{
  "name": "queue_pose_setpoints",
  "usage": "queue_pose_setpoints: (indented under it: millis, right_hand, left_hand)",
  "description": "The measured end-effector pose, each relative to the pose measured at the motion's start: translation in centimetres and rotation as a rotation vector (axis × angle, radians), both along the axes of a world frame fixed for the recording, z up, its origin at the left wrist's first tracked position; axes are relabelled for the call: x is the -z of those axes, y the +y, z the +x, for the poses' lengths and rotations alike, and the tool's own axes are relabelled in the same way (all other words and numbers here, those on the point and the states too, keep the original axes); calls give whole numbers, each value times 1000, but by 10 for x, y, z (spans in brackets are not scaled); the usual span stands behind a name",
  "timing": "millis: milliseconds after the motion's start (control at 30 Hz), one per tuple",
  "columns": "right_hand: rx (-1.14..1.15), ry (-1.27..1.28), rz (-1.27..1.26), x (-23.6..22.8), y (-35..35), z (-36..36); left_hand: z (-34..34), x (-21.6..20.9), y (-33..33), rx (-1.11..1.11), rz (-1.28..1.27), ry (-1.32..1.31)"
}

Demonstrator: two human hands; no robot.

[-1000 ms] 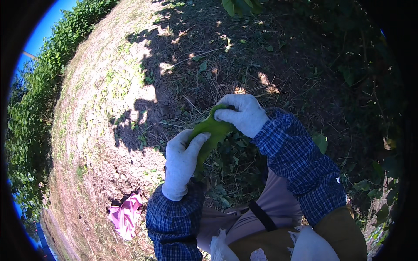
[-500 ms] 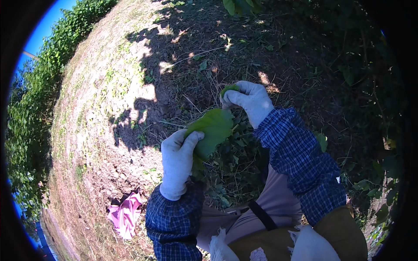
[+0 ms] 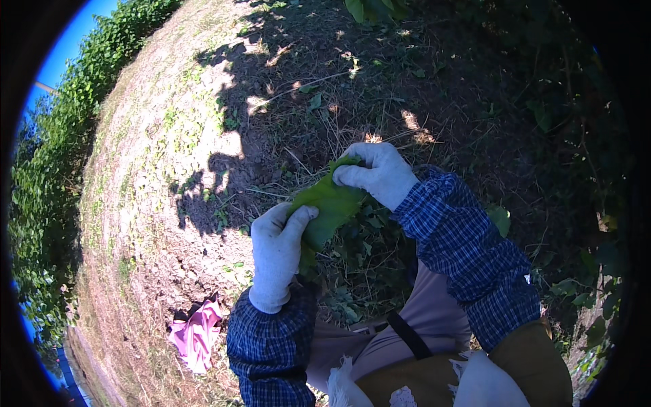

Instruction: The person sits on the ground and handles green leaves with gloved hands, separating and arranging them. The person continues to pick up and sort leaves throughout the clip.

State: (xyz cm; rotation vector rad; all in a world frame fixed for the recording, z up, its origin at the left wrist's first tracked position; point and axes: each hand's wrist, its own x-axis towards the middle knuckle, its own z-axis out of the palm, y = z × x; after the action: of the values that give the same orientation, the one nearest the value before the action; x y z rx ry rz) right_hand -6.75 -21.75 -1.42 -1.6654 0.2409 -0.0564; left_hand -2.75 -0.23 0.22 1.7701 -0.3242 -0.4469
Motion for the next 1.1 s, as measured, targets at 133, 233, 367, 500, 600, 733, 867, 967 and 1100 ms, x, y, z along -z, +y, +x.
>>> queue_pose_setpoints:
  millis: [133,233,367,500,600,733,867,967,1100]
  right_hand:
    - [57,18,43,-2,3,1]
    - [151,-62,275,4,3,5]
    - [320,-100,555,3,-15,8]
    - [179,-103,414,3,-11,7]
    - [23,-100,213,4,-4,4]
    - [-76,-116,47,1,9,5]
    - [-54,-19,-56,-4,7,0]
    - [-1,-60,38,0,7,4]
    - [177,-199,448,14,-10,10]
  left_hand:
    - [-1,-1,-2,2,18,-22]
    - [2,5,0,17,36,-74]
    - [1,-1,-1,-46,-15,-16]
    - [0,0,2,-51,-22,-32]
    - [0,0,0,-16,-3,-41]
    - [1,6,1,14,50,-58]
    - [-2,3,0,21,22,-46]
    - [1,3,-3,25,49,-116]
    - [-1,3,-3,-31,18,-74]
